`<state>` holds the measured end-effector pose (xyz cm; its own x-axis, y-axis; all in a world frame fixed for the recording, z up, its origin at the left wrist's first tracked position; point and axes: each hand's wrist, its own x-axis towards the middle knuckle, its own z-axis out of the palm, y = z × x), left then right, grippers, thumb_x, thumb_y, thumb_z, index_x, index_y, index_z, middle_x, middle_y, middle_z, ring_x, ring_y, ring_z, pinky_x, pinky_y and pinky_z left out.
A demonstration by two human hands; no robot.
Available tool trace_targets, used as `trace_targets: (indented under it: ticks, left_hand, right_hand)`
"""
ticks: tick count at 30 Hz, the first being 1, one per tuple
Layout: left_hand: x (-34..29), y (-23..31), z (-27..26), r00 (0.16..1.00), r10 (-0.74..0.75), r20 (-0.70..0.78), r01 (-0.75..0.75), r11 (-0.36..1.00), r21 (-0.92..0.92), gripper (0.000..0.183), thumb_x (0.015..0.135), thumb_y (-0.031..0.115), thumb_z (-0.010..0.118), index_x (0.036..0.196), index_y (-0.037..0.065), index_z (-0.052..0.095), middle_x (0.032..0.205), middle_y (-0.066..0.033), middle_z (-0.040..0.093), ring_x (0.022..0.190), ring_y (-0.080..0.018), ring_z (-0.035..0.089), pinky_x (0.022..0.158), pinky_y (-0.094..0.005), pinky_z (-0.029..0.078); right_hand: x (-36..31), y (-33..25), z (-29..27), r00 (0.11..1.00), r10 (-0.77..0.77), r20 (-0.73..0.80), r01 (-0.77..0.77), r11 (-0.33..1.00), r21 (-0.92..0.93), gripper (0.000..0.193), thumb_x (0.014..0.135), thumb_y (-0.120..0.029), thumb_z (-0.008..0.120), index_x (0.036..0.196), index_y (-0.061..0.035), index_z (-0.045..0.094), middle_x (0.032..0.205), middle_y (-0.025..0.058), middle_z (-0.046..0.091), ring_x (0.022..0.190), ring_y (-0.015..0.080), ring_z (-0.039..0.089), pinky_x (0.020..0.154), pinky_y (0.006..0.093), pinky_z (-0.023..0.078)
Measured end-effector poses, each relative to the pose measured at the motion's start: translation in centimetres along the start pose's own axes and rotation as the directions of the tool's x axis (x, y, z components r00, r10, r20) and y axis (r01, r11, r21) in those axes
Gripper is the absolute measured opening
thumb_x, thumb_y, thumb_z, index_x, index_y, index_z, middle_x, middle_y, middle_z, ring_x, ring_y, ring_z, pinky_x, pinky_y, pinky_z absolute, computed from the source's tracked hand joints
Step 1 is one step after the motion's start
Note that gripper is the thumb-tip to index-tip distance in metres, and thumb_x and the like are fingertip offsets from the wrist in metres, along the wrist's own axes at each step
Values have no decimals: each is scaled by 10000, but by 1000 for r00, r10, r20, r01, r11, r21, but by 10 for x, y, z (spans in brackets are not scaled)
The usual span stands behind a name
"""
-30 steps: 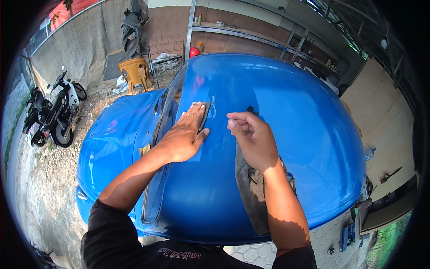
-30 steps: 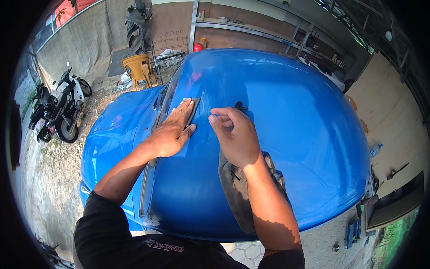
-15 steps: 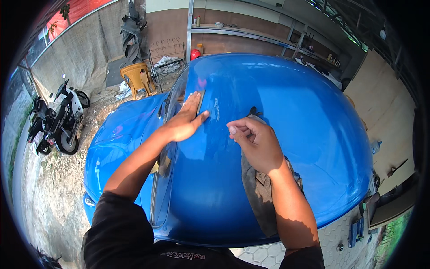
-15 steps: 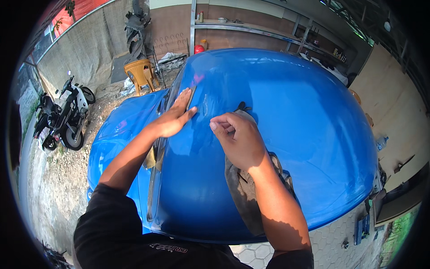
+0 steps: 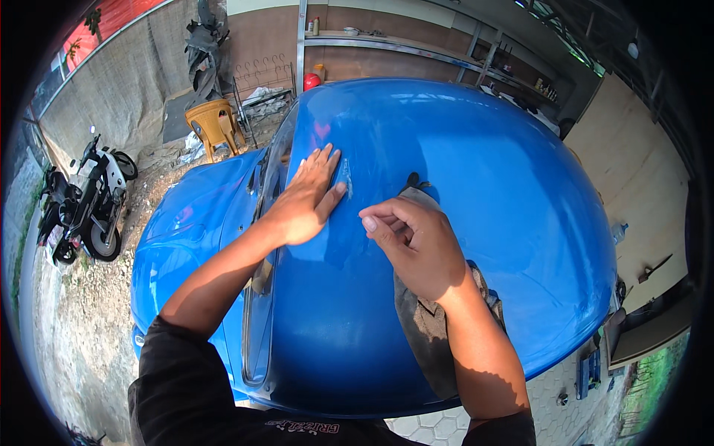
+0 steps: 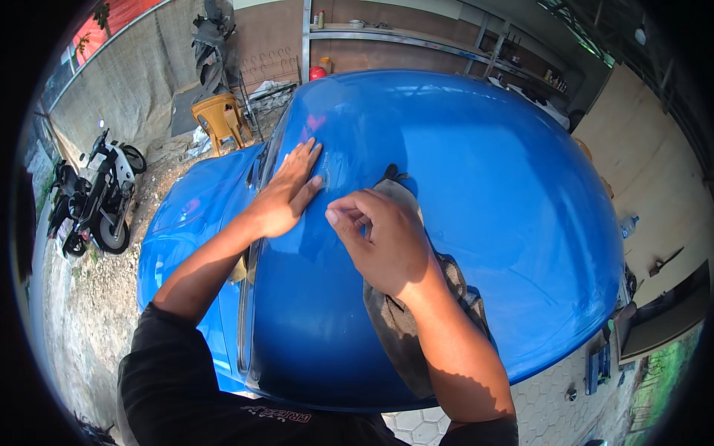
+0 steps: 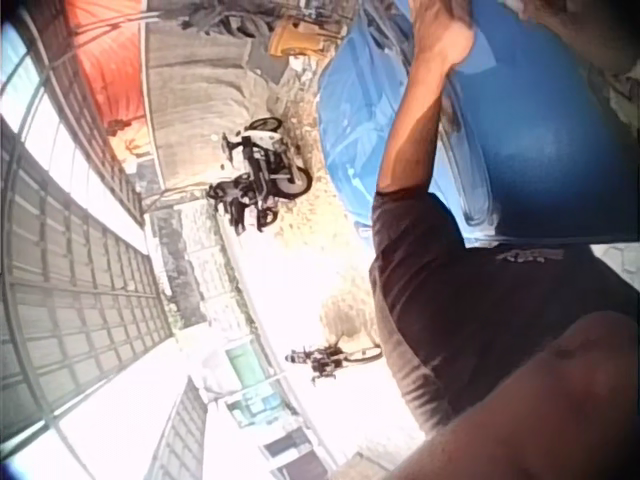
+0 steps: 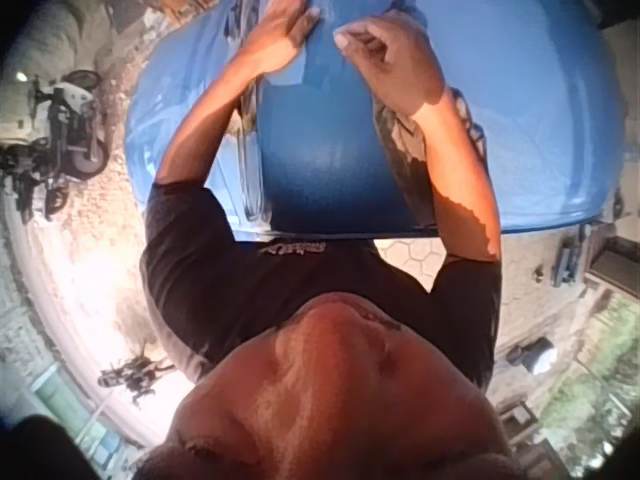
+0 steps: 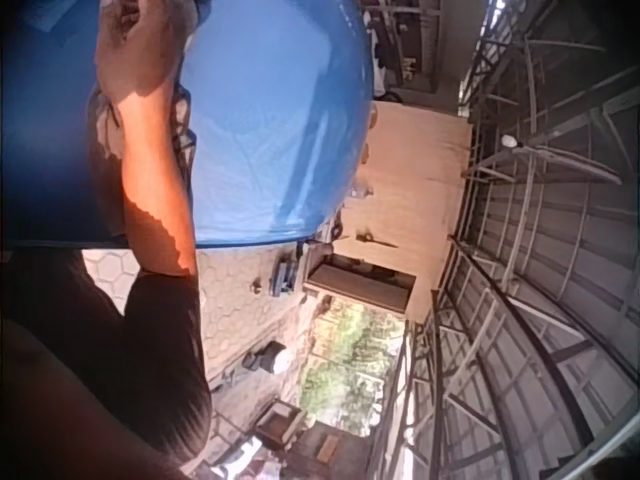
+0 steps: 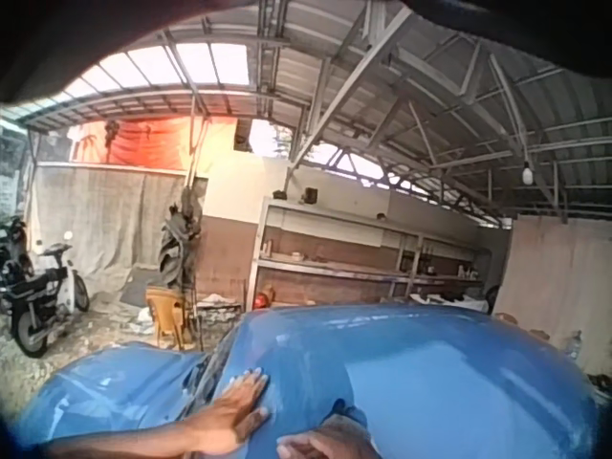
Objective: The person sands the roof of a car using sandpaper, dips the sandpaper into a bucket of water, and continues sanding and wiping the roof with a cloth.
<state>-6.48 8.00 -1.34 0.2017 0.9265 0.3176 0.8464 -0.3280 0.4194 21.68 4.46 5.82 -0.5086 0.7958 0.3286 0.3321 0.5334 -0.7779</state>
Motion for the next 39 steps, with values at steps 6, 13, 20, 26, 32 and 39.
trace_targets:
  ticks: [6,13,20,26,32,39]
  left_hand:
    - [155,-93,3,959,-281,-34,283,956,75,920,1293,644,329,1939,-3,228,2022,-283,197,1883,-467,142,1540,-557,145]
    - [3,38,4,985,171,6,-171,980,105,871,1270,525,500,1907,-35,302,1985,-310,288,1866,-472,227,1533,-573,183]
    - [92,-9,-4,1000,14,27,-18,988,153,737,1332,462,345,1953,75,257,2038,-207,213,1884,-430,180,1542,-545,165]
    - [190,-24,14,974,-225,28,215,957,194,909,1285,661,282,1958,55,211,2051,-166,192,1893,-396,160,1548,-533,135]
    - [15,85,25,917,392,73,-397,914,85,801,1298,456,468,1943,33,251,2021,-228,253,1874,-469,202,1535,-587,155]
    - [135,29,17,990,103,96,-116,983,144,867,1313,602,348,1955,39,196,2045,-214,170,1891,-438,132,1543,-551,134]
  right_hand:
    - [0,-4,6,994,-51,100,57,996,-62,256,1194,-258,801,1224,-14,871,1049,113,849,919,202,800,834,362,621]
    - [-2,0,-5,981,124,-150,-145,980,-140,384,1184,-262,783,919,4,703,837,181,730,761,353,734,732,473,562]
    - [6,1,-10,970,81,-229,-142,953,-268,409,1177,-269,773,875,-2,707,761,187,744,686,403,730,681,512,558]
    - [20,17,-28,929,186,-321,-292,901,-321,420,1178,-304,744,886,-1,751,740,213,761,706,432,759,719,547,575]
    - [-30,25,-49,946,-26,-324,-136,874,-466,334,1142,-196,783,873,-26,678,836,176,746,790,433,755,730,567,561]
    - [-45,17,-58,948,-53,-313,-112,867,-486,328,1131,-185,805,874,-32,671,817,151,737,734,402,747,694,526,566]
